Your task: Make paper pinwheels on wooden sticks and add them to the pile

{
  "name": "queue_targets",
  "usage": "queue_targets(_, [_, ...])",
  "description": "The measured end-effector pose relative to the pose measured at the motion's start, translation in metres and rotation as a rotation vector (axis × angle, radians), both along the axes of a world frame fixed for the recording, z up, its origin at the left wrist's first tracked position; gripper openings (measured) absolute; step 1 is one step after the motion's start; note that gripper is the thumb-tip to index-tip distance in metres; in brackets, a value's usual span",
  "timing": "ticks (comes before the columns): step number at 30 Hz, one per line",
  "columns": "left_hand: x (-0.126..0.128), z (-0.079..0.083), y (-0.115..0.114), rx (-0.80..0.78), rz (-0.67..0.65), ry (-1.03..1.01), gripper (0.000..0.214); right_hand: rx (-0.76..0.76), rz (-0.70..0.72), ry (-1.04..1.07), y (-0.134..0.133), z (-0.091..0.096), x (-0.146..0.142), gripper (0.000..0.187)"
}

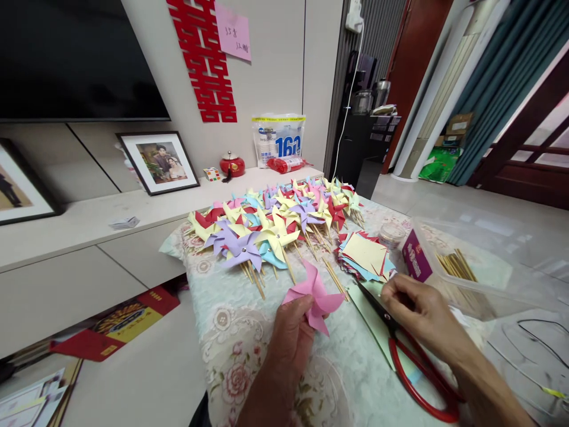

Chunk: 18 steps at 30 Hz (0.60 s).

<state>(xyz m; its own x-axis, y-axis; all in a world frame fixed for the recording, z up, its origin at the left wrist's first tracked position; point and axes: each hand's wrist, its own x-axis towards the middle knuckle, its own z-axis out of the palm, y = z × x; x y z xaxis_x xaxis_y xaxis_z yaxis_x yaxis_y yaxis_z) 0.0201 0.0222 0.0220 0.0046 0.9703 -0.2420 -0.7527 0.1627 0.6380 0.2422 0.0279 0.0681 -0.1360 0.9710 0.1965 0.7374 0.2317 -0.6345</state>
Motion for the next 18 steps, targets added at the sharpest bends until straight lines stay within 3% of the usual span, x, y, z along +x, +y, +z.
queue_targets(3, [0.003,0.007,-0.006,0.053,-0.179,0.011,0.020,-0.014,0.091,0.100,-0.003,-0.007,-0.029,0.015])
queue_targets(8, [0.012,0.020,-0.012,0.189,-0.416,0.052,0.016,0.081,0.074,-0.045,-0.005,-0.020,-0.055,0.015])
queue_targets(13, [0.015,0.014,-0.010,0.192,-0.428,0.098,0.028,0.165,0.084,-0.277,-0.008,-0.031,-0.061,0.004])
queue_targets(18, [0.013,0.016,-0.011,0.158,-0.386,0.057,0.020,0.402,0.056,-0.484,-0.008,-0.047,-0.063,0.007])
